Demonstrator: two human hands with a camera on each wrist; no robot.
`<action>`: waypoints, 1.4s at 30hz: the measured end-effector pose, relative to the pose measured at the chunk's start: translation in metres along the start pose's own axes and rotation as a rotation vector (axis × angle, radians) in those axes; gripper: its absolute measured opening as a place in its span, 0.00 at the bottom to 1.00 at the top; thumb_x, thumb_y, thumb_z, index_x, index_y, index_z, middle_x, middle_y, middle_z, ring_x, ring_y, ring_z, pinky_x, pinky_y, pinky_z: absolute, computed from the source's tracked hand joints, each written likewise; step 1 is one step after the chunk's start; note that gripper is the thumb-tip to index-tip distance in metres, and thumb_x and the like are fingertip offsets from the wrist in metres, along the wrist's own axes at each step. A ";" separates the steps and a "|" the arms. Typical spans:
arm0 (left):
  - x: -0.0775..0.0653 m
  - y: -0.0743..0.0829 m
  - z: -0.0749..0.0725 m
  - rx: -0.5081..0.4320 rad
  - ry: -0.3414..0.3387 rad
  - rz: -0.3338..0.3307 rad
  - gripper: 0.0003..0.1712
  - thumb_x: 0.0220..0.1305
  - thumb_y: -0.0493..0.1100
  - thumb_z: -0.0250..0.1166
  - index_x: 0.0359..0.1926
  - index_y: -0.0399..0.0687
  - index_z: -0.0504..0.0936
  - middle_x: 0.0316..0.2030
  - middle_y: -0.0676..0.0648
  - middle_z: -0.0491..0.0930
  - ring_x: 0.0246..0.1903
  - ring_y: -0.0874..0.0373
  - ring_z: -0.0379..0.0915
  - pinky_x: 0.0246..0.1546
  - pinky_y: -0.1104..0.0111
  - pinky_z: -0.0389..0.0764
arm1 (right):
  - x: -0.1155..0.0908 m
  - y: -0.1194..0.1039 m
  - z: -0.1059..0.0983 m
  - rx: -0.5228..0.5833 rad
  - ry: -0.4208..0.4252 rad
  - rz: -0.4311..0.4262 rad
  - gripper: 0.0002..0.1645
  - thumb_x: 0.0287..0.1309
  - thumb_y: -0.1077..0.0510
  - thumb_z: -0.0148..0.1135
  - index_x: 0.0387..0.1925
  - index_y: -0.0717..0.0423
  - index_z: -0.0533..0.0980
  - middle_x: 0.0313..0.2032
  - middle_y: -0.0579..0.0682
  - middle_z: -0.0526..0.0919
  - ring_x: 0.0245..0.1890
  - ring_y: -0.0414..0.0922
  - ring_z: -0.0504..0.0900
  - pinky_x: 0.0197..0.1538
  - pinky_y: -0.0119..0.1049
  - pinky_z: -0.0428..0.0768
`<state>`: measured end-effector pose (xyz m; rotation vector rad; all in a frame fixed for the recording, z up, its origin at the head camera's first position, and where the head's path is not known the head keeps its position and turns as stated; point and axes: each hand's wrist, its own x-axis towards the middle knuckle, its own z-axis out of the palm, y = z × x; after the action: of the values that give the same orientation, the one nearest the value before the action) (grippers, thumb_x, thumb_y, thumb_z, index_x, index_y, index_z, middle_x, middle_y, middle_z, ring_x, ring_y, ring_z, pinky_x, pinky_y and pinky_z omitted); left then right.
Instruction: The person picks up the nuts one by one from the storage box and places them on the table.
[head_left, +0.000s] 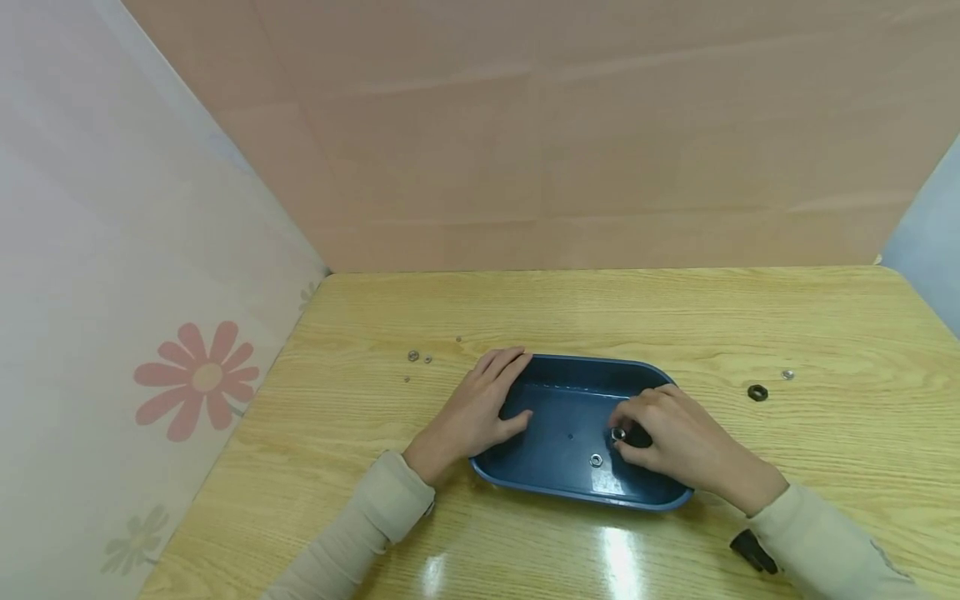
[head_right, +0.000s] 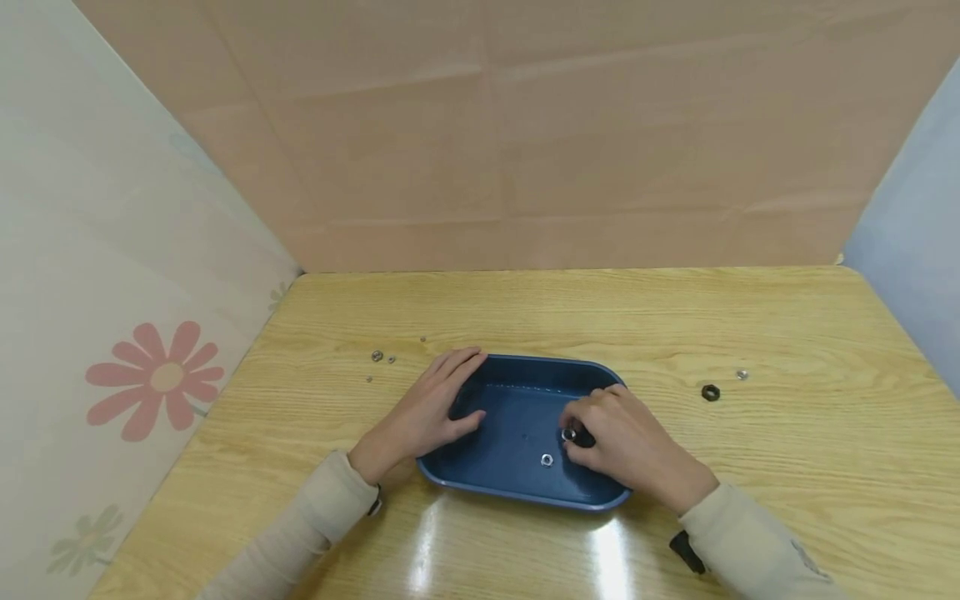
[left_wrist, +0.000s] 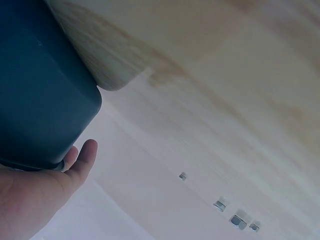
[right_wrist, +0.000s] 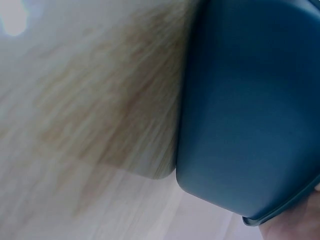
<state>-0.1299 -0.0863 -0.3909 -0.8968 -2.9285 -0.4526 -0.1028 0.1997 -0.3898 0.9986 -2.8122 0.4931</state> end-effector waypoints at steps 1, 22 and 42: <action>0.000 0.000 0.000 0.000 0.003 0.002 0.45 0.63 0.53 0.67 0.75 0.47 0.59 0.73 0.47 0.60 0.71 0.52 0.57 0.72 0.57 0.64 | 0.000 0.000 0.000 0.003 0.006 0.001 0.09 0.47 0.54 0.75 0.33 0.43 0.84 0.31 0.36 0.85 0.35 0.39 0.81 0.53 0.51 0.78; 0.000 0.000 0.001 -0.002 -0.007 -0.010 0.45 0.63 0.54 0.67 0.75 0.47 0.59 0.74 0.48 0.60 0.71 0.53 0.57 0.72 0.58 0.64 | -0.001 0.003 -0.002 0.114 0.082 -0.026 0.09 0.50 0.57 0.72 0.35 0.45 0.84 0.31 0.33 0.81 0.34 0.35 0.78 0.38 0.37 0.80; 0.000 0.000 0.001 0.012 0.010 0.012 0.44 0.64 0.54 0.66 0.75 0.47 0.59 0.73 0.48 0.60 0.71 0.53 0.57 0.71 0.58 0.65 | 0.004 0.030 -0.019 0.068 0.332 -0.088 0.20 0.39 0.63 0.75 0.40 0.52 0.83 0.35 0.41 0.84 0.35 0.40 0.82 0.35 0.36 0.82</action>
<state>-0.1299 -0.0865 -0.3924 -0.9072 -2.9121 -0.4372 -0.1249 0.2252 -0.3785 0.9478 -2.4636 0.6782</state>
